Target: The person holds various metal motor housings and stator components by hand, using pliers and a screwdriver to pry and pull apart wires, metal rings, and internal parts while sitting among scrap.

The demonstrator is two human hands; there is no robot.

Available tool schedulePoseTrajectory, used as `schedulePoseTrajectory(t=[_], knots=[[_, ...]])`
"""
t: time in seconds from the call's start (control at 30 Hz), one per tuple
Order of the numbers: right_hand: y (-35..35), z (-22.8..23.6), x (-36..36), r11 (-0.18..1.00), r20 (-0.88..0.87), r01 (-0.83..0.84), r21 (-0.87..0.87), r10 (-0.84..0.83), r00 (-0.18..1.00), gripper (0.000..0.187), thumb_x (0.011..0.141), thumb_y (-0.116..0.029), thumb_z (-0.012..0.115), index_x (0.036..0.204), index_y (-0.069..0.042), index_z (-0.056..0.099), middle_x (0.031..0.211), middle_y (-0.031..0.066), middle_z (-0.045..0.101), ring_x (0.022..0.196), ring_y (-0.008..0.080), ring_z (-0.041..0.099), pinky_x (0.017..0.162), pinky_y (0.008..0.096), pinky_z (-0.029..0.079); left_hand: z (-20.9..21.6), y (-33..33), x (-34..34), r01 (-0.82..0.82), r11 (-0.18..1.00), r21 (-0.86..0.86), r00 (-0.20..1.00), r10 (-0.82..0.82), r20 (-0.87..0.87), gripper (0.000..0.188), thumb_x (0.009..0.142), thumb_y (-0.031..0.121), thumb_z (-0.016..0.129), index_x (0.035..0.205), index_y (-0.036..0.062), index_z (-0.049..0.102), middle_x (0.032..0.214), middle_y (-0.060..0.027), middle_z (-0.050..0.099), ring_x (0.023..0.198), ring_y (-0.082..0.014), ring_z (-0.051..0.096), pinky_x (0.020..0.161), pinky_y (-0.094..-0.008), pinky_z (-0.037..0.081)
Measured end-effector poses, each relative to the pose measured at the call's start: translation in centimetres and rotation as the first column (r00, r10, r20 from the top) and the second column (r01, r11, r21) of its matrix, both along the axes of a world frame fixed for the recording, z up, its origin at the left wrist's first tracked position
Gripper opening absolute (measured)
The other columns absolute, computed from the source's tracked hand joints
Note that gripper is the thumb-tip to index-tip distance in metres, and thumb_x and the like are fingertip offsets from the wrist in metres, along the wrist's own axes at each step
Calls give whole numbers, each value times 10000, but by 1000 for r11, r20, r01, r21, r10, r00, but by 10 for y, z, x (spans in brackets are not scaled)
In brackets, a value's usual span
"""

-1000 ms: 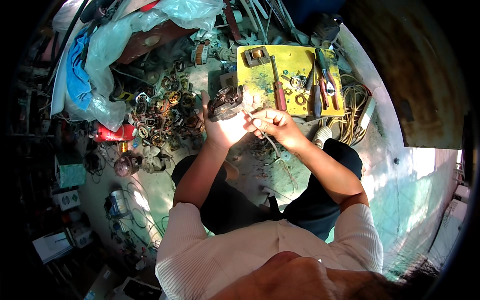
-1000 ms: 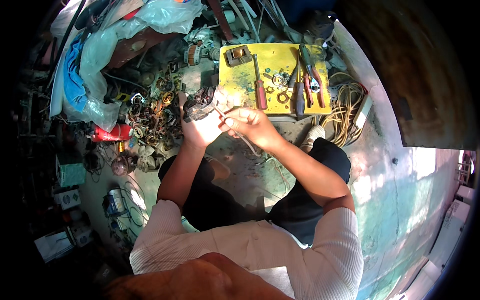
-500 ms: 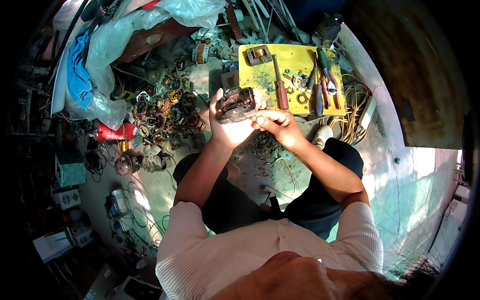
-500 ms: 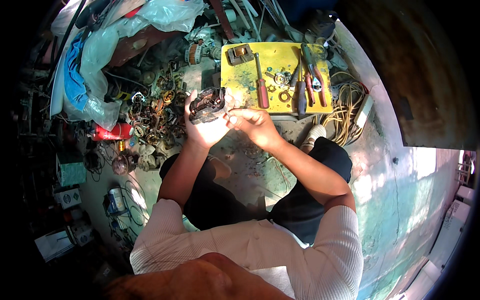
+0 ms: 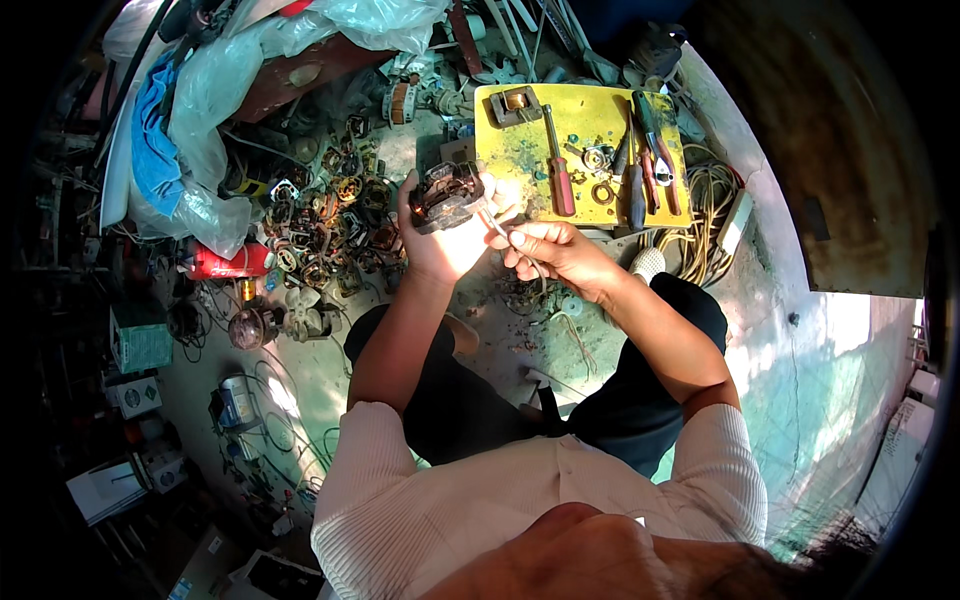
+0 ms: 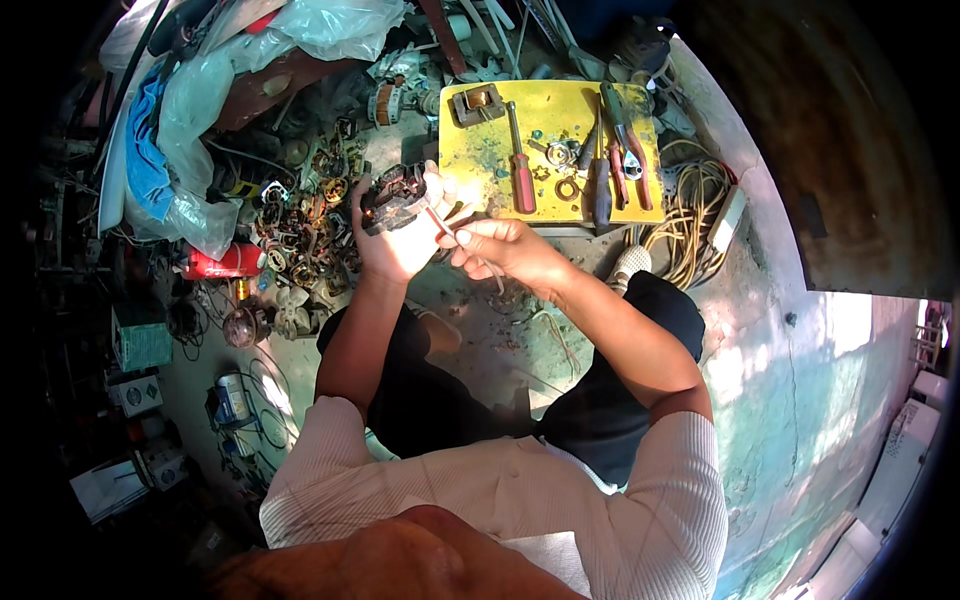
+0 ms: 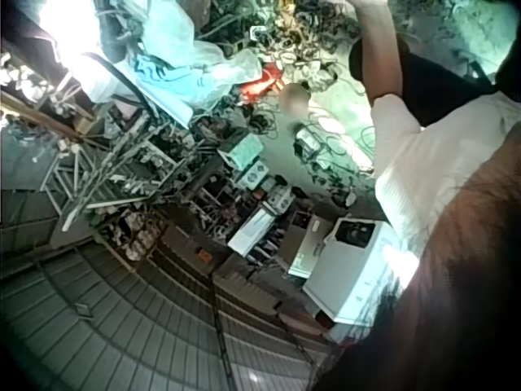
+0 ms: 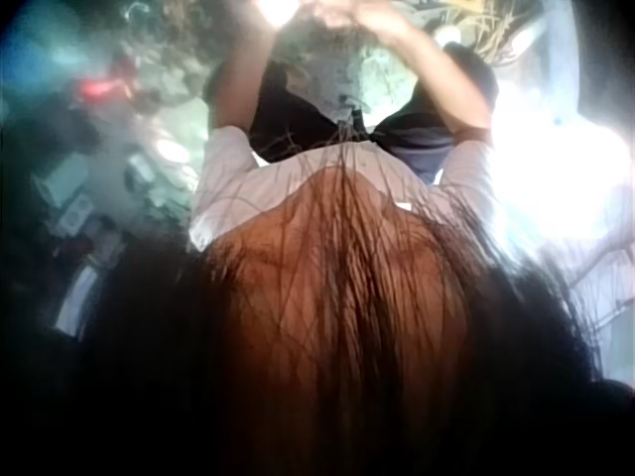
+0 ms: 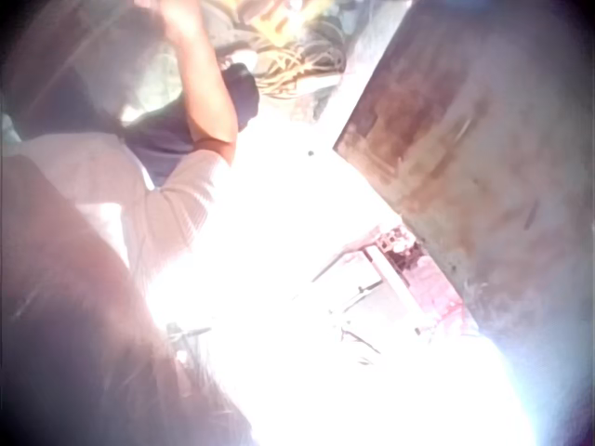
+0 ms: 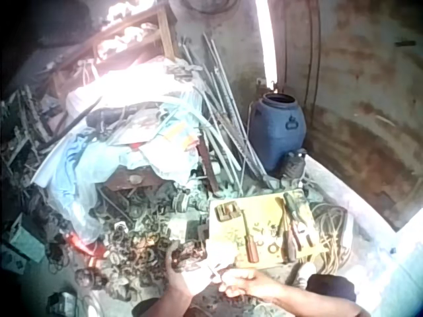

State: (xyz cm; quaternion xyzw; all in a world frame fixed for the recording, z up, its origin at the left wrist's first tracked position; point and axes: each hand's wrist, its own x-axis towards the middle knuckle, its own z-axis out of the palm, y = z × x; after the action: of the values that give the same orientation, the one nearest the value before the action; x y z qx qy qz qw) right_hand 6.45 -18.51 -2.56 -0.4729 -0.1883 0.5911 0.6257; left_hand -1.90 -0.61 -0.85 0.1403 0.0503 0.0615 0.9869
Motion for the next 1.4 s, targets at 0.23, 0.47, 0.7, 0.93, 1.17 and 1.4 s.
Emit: schedulePoseTrajectory(t=[0.23, 0.47, 0.7, 0.93, 1.17, 1.4], knots=[[4, -8, -6, 992, 101, 102, 70, -108, 989, 282, 988, -260, 595, 1131, -38, 694, 910, 33, 703, 774, 86, 596, 736, 241, 486, 8, 2, -2, -33, 995, -97, 999, 28, -45, 695, 902, 504, 509, 1256, -93, 467, 1116, -190, 572, 1030, -294, 561, 912, -401, 487], [6, -8, -17, 965, 181, 152, 215, -193, 964, 257, 992, -230, 586, 1113, -34, 699, 935, 25, 695, 840, 83, 595, 780, 243, 476, -9, -4, -3, 40, 999, 34, 999, -39, -35, 715, 909, 582, 434, 1224, -53, 525, 1143, -193, 596, 990, -325, 615, 915, -442, 498], [8, -15, -17, 946, 152, 271, 179, -299, 942, 257, 999, -228, 577, 1077, -11, 691, 916, 23, 691, 778, 68, 557, 716, 219, 454, -6, -10, 0, 20, 1000, 2, 995, -20, -97, 710, 910, 608, 414, 1172, -27, 592, 1064, -191, 648, 993, -368, 613, 800, -453, 491], [9, -13, -18, 905, 164, 389, 170, -415, 895, 223, 995, -177, 576, 1064, -5, 701, 875, 4, 683, 749, 71, 530, 721, 227, 448, -7, -15, 0, 37, 996, 85, 997, -32, -64, 720, 925, 602, 375, 1171, -37, 598, 1069, -244, 653, 980, -380, 619, 762, -431, 488], [8, -9, -17, 926, 227, 282, 252, -339, 913, 251, 1012, -186, 542, 1129, -6, 673, 976, 23, 684, 865, 82, 593, 740, 243, 462, -6, -8, 1, 111, 994, -15, 994, -111, 10, 784, 893, 650, 370, 1219, -35, 571, 1098, -248, 634, 841, -328, 617, 733, -433, 495], [6, -6, -13, 924, 284, 292, 247, -358, 890, 239, 1003, -206, 566, 1063, -9, 689, 934, 18, 679, 760, 72, 538, 724, 226, 465, -6, -14, 2, 112, 990, 90, 993, -108, -46, 720, 931, 586, 358, 1237, -31, 569, 1110, -231, 648, 950, -339, 616, 751, -414, 465]])
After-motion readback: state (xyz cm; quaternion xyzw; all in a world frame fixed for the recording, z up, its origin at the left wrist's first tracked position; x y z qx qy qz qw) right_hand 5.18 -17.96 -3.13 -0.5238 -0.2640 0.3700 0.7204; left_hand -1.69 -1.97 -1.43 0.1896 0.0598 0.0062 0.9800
